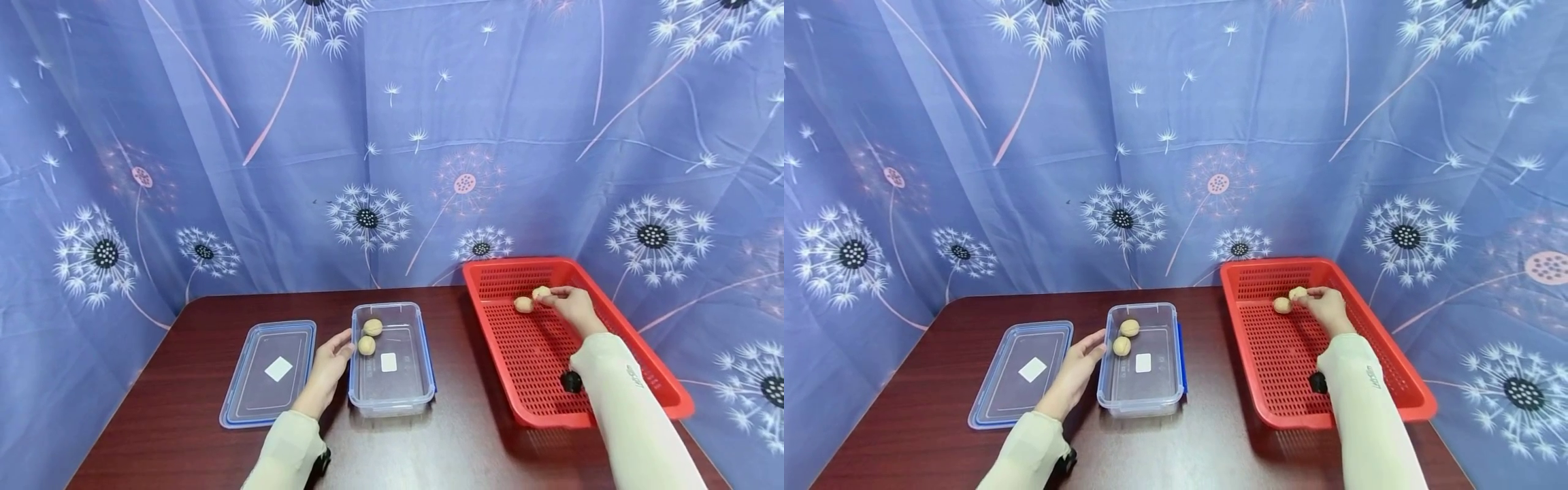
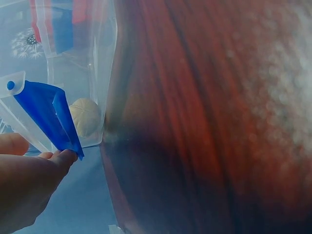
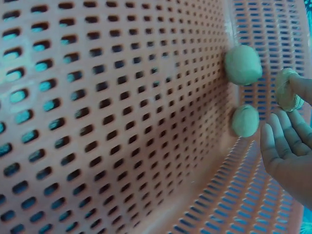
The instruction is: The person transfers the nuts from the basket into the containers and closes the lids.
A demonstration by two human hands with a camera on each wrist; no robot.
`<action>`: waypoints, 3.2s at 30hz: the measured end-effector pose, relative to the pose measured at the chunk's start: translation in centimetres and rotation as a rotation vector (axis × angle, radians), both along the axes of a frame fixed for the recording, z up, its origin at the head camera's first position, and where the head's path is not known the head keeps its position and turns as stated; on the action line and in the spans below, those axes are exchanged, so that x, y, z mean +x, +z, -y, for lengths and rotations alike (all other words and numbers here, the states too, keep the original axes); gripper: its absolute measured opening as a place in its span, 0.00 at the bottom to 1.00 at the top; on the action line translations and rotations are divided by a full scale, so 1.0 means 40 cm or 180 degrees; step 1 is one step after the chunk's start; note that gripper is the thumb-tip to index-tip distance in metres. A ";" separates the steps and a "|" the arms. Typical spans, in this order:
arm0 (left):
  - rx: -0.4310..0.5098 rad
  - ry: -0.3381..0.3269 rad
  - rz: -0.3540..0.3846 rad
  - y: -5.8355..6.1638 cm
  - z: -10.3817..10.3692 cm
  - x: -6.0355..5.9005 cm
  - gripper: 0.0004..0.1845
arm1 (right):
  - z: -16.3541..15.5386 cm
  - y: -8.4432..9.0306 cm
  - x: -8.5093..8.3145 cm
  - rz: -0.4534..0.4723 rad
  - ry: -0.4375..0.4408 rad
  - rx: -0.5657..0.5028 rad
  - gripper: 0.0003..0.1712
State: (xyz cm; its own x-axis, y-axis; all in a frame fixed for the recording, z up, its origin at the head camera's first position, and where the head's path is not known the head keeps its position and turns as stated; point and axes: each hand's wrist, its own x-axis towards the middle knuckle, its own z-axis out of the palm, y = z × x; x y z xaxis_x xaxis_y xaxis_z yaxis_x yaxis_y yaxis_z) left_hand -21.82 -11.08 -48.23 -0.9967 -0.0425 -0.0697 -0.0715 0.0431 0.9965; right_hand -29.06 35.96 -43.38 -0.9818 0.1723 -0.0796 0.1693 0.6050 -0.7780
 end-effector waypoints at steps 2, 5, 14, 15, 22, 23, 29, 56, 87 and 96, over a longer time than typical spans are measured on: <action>-0.0001 -0.0007 -0.0004 -0.001 0.000 0.001 0.22 | 0.008 0.014 0.003 -0.0042 0.0043 -0.0008 0.35; -0.0005 -0.0025 -0.0031 -0.004 -0.001 0.000 0.22 | 0.018 0.029 0.005 -0.0163 0.0116 0.0075 0.36; -0.0011 -0.0001 -0.0009 -0.005 -0.001 0.004 0.22 | 0.059 0.075 0.005 -0.0621 0.0236 0.0100 0.34; -0.0014 -0.0001 -0.0007 -0.005 -0.001 0.004 0.22 | 0.066 0.082 0.006 -0.0648 0.0258 0.0092 0.34; -0.0013 0.0003 -0.0015 -0.006 0.001 0.001 0.22 | 0.110 0.121 0.007 -0.0741 0.0313 -0.0008 0.34; -0.0006 0.0005 -0.0015 -0.006 0.001 0.001 0.22 | 0.116 0.125 0.006 -0.0743 0.0312 -0.0037 0.33; 0.0011 0.0007 -0.0010 -0.006 0.001 -0.001 0.22 | 0.151 0.143 0.009 -0.0838 0.0380 -0.0026 0.33; 0.0006 -0.0003 -0.0035 0.000 -0.001 0.002 0.22 | 0.388 0.210 0.021 -0.1133 0.0897 -0.0381 0.24; -0.0008 -0.0011 -0.0017 0.001 0.000 0.007 0.23 | 0.646 0.109 0.100 -0.1018 0.1082 -0.1164 0.21; -0.0002 0.0014 -0.0016 -0.001 0.001 0.007 0.22 | 0.685 0.045 0.123 -0.0937 0.1142 -0.1092 0.17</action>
State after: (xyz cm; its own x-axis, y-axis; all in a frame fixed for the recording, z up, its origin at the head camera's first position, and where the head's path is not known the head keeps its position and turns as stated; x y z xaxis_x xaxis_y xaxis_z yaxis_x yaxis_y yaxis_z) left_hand -21.55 -11.13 -48.27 -0.9968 -0.0469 -0.0647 -0.0668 0.0435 0.9968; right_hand -24.15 8.56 -41.58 -0.9633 -0.1630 0.2131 -0.2532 0.2894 -0.9231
